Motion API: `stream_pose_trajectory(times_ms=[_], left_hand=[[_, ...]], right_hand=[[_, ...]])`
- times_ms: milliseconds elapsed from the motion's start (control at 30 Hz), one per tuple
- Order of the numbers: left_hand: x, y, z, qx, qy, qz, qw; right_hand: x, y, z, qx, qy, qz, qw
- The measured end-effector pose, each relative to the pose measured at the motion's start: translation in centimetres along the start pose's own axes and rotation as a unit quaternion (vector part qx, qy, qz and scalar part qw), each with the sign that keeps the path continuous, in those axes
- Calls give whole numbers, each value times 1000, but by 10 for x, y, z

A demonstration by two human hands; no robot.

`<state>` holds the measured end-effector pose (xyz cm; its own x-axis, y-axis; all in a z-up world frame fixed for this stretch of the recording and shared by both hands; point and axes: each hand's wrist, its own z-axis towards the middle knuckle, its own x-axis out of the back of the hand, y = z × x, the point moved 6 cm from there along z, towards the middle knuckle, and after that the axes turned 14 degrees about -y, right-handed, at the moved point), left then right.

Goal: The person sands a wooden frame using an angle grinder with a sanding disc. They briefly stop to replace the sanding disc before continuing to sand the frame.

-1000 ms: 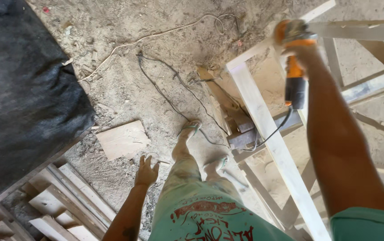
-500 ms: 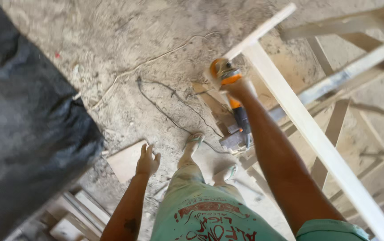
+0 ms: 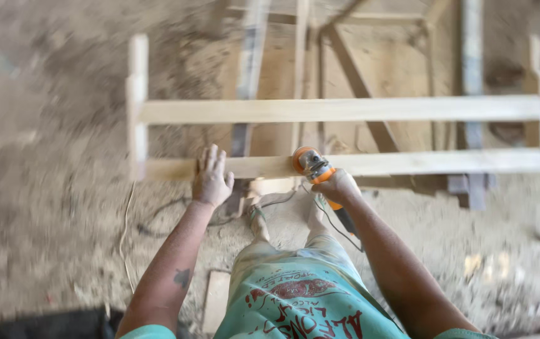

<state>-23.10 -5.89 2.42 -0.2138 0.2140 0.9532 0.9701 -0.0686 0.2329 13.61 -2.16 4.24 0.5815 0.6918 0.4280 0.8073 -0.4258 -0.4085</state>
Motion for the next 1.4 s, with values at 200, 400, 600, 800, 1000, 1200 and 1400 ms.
stream_pose_trajectory(times_ms=[200, 400, 600, 800, 1000, 1200, 1400], left_hand=[[-41, 176, 55, -170, -154, 17, 973], [-60, 289, 87, -227, -98, -22, 969], [-58, 330, 115, -165, -119, 27, 979], [-37, 332, 125, -80, -225, 83, 968], [24, 311, 187, -155, -70, 169, 971], [-3, 269, 292, -48, -334, 28, 941], [53, 301, 287, -98, -264, 86, 956]], right_hand=[[106, 132, -21, -19, 79, 167, 983], [237, 235, -42, -84, 138, 258, 952], [346, 361, -62, -56, 225, 376, 897], [388, 531, -60, -25, 252, 546, 799], [286, 607, -128, 55, 320, 647, 690], [153, 574, -207, 15, 361, 634, 684], [76, 532, -234, -124, 327, 670, 655]])
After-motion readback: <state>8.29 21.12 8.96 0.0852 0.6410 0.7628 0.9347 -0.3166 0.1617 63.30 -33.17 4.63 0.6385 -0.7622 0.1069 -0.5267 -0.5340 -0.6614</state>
